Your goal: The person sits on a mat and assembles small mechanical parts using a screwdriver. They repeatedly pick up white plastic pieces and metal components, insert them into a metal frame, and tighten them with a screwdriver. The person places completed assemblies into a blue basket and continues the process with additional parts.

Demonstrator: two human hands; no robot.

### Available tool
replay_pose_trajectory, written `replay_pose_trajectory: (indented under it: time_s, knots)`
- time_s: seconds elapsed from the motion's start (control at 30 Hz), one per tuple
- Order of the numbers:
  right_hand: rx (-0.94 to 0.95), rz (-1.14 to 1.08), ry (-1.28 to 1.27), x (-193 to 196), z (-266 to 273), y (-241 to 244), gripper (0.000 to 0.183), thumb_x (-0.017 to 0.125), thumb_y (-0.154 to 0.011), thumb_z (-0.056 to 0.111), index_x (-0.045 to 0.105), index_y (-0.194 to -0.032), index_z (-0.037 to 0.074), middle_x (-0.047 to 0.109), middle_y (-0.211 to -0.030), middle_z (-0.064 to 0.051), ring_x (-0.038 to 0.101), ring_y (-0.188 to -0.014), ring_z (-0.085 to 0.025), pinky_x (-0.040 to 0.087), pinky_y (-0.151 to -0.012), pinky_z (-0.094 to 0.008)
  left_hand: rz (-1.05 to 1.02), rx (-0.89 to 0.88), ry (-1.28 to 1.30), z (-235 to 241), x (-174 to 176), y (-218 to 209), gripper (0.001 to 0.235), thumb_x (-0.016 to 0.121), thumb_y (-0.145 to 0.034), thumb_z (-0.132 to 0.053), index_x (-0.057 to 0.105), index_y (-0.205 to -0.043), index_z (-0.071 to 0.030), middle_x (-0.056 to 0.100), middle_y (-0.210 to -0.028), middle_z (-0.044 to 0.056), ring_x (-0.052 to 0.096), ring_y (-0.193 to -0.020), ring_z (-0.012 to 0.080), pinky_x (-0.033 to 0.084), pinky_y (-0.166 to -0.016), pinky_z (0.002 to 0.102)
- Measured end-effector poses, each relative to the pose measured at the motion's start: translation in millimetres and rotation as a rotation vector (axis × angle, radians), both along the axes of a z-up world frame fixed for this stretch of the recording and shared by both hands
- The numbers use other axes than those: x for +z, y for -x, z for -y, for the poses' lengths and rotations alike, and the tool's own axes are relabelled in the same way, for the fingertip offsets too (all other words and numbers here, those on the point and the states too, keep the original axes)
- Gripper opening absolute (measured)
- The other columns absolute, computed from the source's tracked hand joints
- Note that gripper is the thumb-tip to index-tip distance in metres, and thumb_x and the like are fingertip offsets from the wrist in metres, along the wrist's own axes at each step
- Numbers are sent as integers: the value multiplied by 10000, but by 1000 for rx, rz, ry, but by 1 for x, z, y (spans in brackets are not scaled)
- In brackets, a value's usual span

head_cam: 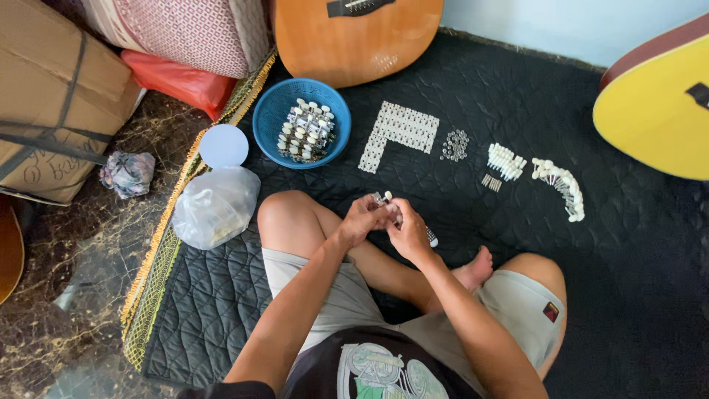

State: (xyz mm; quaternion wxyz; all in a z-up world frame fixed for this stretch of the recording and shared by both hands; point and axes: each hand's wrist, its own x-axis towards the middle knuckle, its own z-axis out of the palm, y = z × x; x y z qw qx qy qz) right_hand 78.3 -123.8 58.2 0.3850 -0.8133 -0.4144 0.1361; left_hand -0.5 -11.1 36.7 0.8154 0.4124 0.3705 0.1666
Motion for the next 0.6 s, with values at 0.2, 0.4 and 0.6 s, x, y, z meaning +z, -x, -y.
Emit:
replay_pose_trajectory:
  time_s: [0.2,0.4,0.6]
  knots:
    - [-144,-247,-85,-3,-2,-7,335,826,-838,178,630,-1107,141,758,-828,-154,724,-723,-246,565,-645,-383,-179,-207,-819,-20,29,35,664,827,-861,-270,538,-1383,21,610,-1284,252,693,-1125,383,603,-902,490]
    - [-104,-334,-213,28,-44,-22,465,884,-776,106,618,-1155,62,727,-789,-100,667,-655,-157,555,-587,-291,-548,-387,-1524,-70,44,82,237,733,-881,-349,721,-1003,-146,681,-895,32,725,-894,264,602,-761,354]
    - [50,-212,-267,73,-153,-23,484,852,-826,121,585,-1219,28,708,-830,-133,698,-744,-211,565,-686,-327,-545,-487,-1852,-51,-3,56,112,592,-773,-293,634,-671,-275,652,-581,-21,666,-576,211,524,-534,388]
